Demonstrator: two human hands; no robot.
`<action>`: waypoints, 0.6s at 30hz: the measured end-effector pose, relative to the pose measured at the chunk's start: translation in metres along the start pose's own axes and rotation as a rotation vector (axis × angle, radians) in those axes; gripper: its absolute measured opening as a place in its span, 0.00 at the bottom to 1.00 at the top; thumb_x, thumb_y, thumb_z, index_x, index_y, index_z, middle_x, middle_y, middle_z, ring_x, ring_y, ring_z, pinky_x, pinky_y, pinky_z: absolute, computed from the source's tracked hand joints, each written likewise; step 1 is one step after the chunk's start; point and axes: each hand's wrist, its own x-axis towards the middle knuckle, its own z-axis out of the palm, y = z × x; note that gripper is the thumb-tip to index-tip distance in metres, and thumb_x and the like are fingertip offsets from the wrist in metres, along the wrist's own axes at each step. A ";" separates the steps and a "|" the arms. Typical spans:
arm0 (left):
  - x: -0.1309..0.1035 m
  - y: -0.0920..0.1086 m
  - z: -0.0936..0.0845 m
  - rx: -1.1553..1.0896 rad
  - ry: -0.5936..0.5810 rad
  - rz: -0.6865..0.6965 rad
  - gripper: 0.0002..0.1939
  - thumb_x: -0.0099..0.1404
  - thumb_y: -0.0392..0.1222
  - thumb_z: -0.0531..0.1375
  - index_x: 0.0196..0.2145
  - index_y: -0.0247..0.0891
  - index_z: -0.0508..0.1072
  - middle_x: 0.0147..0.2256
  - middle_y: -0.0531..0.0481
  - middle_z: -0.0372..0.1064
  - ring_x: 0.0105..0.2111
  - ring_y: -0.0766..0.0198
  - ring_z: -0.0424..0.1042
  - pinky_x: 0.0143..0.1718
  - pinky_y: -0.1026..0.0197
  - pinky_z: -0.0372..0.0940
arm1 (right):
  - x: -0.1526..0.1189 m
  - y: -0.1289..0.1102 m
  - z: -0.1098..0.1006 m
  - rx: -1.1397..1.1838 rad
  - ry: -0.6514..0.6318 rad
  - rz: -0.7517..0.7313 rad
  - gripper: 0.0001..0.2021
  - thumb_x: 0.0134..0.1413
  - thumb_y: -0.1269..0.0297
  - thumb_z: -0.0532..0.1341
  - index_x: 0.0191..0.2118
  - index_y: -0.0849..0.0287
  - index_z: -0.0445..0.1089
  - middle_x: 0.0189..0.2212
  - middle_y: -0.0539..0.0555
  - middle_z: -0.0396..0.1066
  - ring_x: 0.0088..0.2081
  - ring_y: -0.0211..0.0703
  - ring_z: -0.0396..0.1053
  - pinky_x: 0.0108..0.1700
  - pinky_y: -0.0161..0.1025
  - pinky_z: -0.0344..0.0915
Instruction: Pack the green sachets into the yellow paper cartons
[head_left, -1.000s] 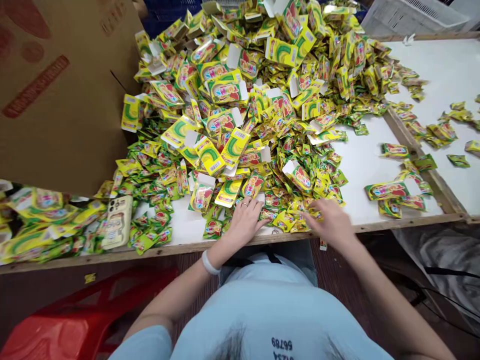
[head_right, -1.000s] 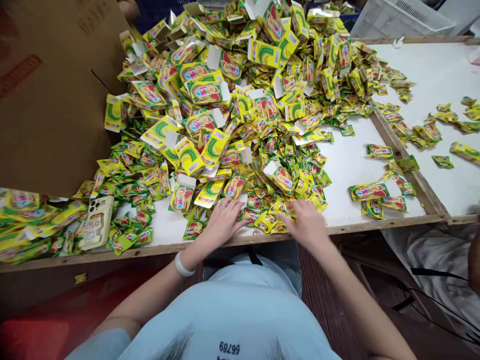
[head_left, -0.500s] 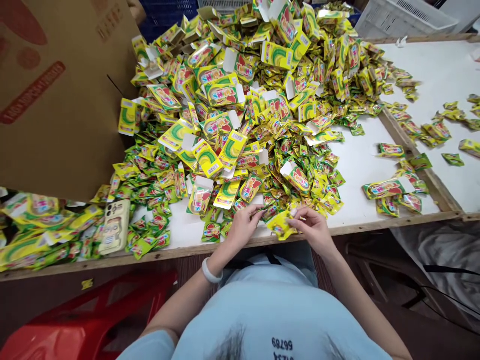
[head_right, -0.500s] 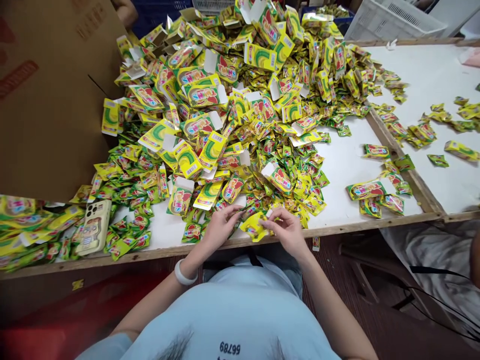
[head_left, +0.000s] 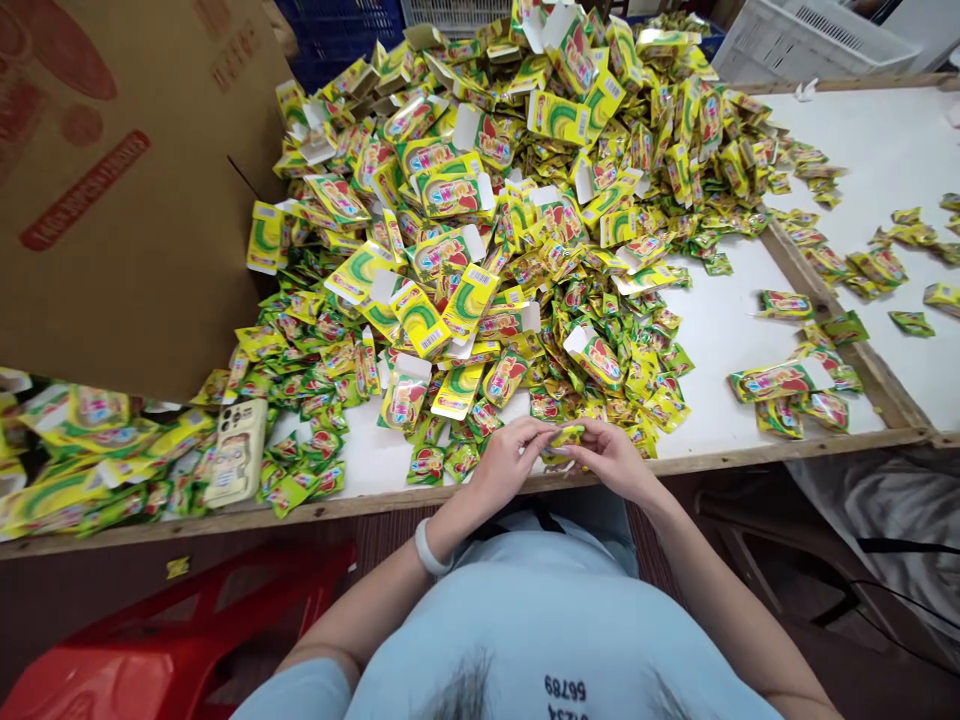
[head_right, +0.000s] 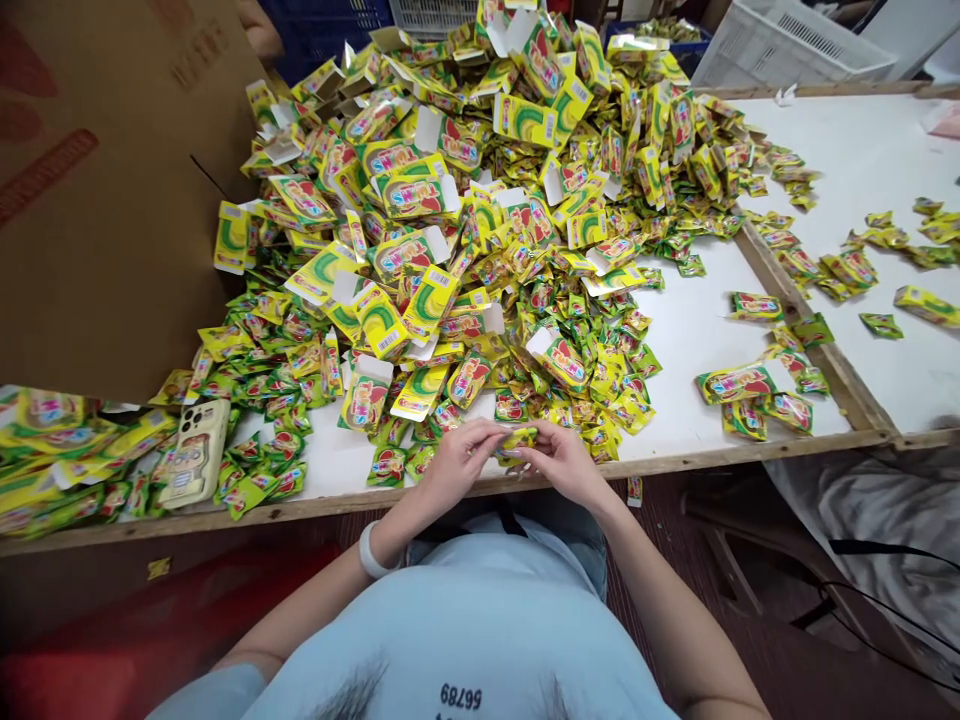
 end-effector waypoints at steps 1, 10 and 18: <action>0.008 -0.001 -0.005 0.135 0.045 0.018 0.16 0.74 0.45 0.52 0.46 0.36 0.76 0.43 0.41 0.75 0.44 0.56 0.74 0.48 0.55 0.68 | 0.000 0.000 -0.003 -0.042 0.018 0.021 0.18 0.50 0.49 0.69 0.38 0.57 0.71 0.26 0.49 0.73 0.26 0.41 0.73 0.27 0.37 0.71; 0.067 -0.010 -0.020 0.921 0.132 -0.211 0.26 0.63 0.47 0.65 0.52 0.28 0.65 0.47 0.30 0.71 0.51 0.39 0.67 0.52 0.44 0.60 | -0.003 -0.006 -0.013 -0.053 0.252 -0.016 0.19 0.48 0.46 0.69 0.29 0.56 0.65 0.21 0.45 0.66 0.19 0.35 0.62 0.20 0.33 0.62; 0.043 -0.006 -0.020 0.212 0.001 -0.160 0.12 0.63 0.37 0.58 0.44 0.39 0.60 0.46 0.44 0.69 0.46 0.56 0.72 0.48 0.54 0.66 | -0.008 -0.039 -0.021 0.099 0.347 -0.119 0.19 0.45 0.50 0.72 0.37 0.55 0.69 0.28 0.47 0.72 0.18 0.35 0.66 0.17 0.35 0.64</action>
